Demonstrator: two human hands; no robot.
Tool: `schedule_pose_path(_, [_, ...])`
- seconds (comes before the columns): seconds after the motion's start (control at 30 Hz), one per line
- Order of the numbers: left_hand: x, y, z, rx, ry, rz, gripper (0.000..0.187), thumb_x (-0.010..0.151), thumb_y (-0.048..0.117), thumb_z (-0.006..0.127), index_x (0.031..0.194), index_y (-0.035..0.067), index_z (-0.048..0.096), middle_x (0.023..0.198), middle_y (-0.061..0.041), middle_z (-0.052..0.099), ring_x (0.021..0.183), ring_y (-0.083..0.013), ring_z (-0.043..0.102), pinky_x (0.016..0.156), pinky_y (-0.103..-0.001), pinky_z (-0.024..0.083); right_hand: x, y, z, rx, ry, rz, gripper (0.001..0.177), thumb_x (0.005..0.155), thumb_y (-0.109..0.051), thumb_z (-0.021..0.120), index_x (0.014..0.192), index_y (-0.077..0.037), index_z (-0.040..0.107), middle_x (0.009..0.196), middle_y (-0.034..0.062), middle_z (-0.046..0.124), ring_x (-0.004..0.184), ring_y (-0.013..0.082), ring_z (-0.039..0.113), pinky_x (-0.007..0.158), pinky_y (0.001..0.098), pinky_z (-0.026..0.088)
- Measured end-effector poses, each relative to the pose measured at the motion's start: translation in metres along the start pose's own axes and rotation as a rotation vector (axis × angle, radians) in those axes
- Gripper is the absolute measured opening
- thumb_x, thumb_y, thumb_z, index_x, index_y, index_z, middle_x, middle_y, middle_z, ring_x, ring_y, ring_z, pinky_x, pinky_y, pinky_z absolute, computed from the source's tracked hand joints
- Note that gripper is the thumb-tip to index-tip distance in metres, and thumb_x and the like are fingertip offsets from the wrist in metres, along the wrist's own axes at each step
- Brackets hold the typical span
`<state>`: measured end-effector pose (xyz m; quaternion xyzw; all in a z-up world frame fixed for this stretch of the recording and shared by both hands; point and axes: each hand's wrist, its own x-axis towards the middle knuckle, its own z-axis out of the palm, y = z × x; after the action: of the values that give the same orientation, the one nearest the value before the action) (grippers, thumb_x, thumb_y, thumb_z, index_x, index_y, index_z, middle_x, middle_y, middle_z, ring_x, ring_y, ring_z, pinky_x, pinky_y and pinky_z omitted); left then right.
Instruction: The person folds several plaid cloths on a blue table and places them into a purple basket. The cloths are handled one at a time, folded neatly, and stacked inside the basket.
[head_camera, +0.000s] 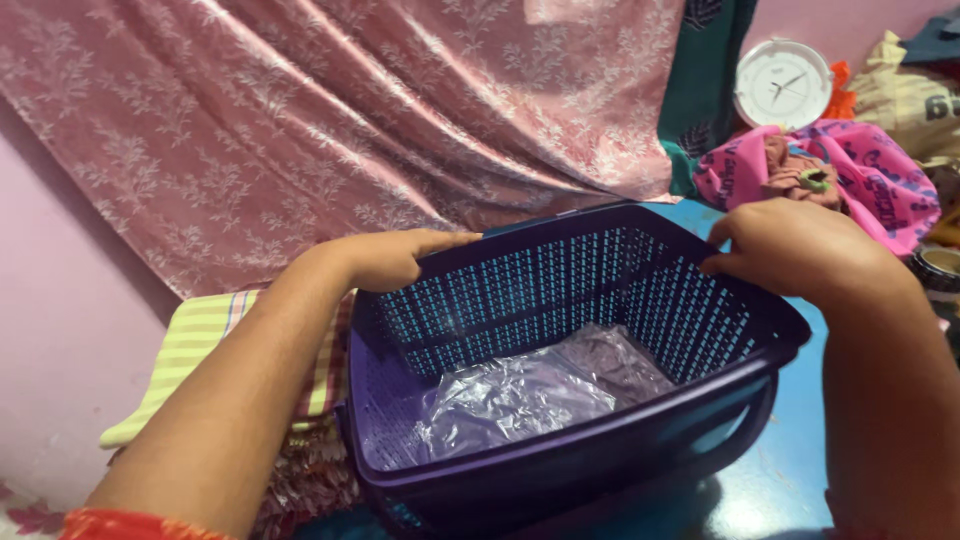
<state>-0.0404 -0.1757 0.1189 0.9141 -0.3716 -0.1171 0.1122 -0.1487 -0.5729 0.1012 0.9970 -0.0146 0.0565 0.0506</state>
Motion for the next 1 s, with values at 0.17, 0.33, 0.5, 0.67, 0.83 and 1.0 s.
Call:
schedule_pose_path(0.17, [-0.032,0.005,0.008,0.108,0.146,-0.242,0.065,0.095,0.017,0.057,0.156,0.028,0.039,0.156,-0.009,0.046,0.142,-0.0285,0.047,0.118,-0.042,0.038,-0.013,-0.010,-0.010,0.029,0.001,0.079,0.039,0.089,-0.046,0.067,0.118,-0.023,0.077,0.106,0.0077,0.080,0.102,0.0286,0.075,0.094,0.0421,0.059])
schedule_pose_path(0.33, [-0.072,0.038,0.037,0.215,0.373,-0.347,0.063,0.097,0.050,0.053,0.149,0.015,0.046,0.150,-0.011,0.052,0.141,-0.0298,0.048,0.116,-0.047,0.038,-0.028,-0.031,-0.020,0.102,0.160,-0.027,0.042,0.092,-0.051,0.063,0.119,-0.020,0.073,0.110,0.0072,0.078,0.107,0.0267,0.073,0.096,0.0416,0.057])
schedule_pose_path(0.5, [-0.101,0.051,0.056,0.230,0.354,-0.417,0.079,0.094,0.055,0.054,0.157,0.011,0.037,0.158,-0.018,0.037,0.146,-0.0345,0.029,0.116,-0.051,0.026,-0.048,-0.061,-0.022,0.246,-0.161,-0.299,0.057,0.091,-0.056,0.057,0.136,-0.022,0.067,0.119,0.0041,0.075,0.106,0.0242,0.073,0.092,0.0397,0.058])
schedule_pose_path(0.67, [-0.133,0.051,0.087,0.158,0.416,-0.288,0.069,0.100,0.060,0.055,0.151,0.013,0.046,0.163,-0.018,0.034,0.154,-0.0388,0.021,0.116,-0.054,0.019,-0.088,-0.078,0.005,0.319,-0.430,-0.598,0.048,0.101,-0.054,0.048,0.128,-0.022,0.071,0.106,0.0018,0.078,0.097,0.0229,0.076,0.083,0.0387,0.058])
schedule_pose_path(0.83, [-0.142,0.041,0.114,0.069,0.483,-0.219,0.068,0.086,0.039,0.058,0.149,0.014,0.050,0.166,-0.017,0.034,0.150,-0.0397,0.021,0.118,-0.052,0.019,-0.088,-0.070,0.063,0.280,0.127,-0.922,0.035,0.095,-0.049,0.061,0.100,-0.015,0.067,0.084,0.0005,0.071,0.077,0.0243,0.074,0.065,0.0391,0.057])
schedule_pose_path(1.0, [-0.147,0.024,0.115,0.113,0.550,-0.212,0.070,0.095,0.052,0.058,0.155,0.016,0.050,0.163,-0.023,0.031,0.153,-0.0451,0.024,0.117,-0.067,0.013,-0.071,-0.049,0.099,0.162,0.143,-0.991,0.025,0.092,-0.038,0.062,0.103,-0.015,0.065,0.082,-0.0001,0.067,0.074,0.0180,0.074,0.059,0.0363,0.057])
